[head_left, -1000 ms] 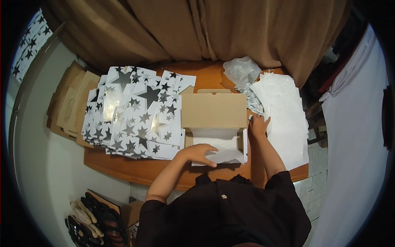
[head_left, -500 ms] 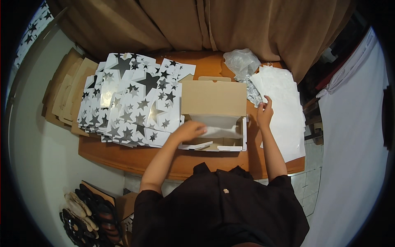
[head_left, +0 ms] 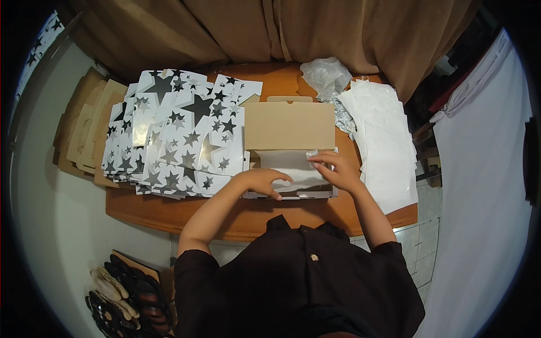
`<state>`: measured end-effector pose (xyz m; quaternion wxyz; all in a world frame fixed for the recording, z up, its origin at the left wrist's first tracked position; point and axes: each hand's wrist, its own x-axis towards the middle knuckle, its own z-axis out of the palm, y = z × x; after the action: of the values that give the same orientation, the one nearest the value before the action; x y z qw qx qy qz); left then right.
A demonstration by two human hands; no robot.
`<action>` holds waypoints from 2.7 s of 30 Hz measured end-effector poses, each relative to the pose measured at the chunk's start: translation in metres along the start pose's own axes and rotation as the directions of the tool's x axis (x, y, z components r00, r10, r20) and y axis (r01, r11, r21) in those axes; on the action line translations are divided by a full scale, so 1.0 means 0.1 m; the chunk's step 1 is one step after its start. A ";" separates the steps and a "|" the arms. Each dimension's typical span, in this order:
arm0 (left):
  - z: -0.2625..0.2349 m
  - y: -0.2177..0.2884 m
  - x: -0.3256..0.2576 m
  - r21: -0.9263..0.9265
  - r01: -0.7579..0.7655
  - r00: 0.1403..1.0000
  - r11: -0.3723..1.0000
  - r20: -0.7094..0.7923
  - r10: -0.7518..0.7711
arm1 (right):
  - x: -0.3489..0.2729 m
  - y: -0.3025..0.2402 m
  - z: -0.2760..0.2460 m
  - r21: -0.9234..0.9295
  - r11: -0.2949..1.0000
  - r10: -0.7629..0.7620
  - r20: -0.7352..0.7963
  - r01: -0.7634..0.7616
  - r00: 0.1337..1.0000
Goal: Fold and assemble shoe boxes and organize them on a shelf.
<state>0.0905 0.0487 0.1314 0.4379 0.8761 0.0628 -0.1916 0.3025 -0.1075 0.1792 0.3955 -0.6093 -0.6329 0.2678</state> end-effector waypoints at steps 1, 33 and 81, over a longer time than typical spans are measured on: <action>0.06 0.01 -0.01 0.095 -0.002 1.000 0.995 -0.003 0.002 | 0.09 -0.01 0.01 0.020 1.000 -0.014 0.031 0.013 0.999; 0.00 -0.32 0.25 0.035 0.100 0.967 0.994 -0.238 -0.089 | 0.34 0.47 0.11 -0.062 0.956 0.292 0.315 -0.287 0.903; 0.26 -0.42 0.19 0.442 -0.002 0.946 0.897 -0.291 0.145 | 0.00 0.77 0.54 -0.516 0.856 0.164 0.311 0.021 0.936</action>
<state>0.0889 0.0531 0.0788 0.2218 0.9727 0.0541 -0.0411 0.3009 -0.0914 0.0864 0.0923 -0.6594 -0.7169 0.2069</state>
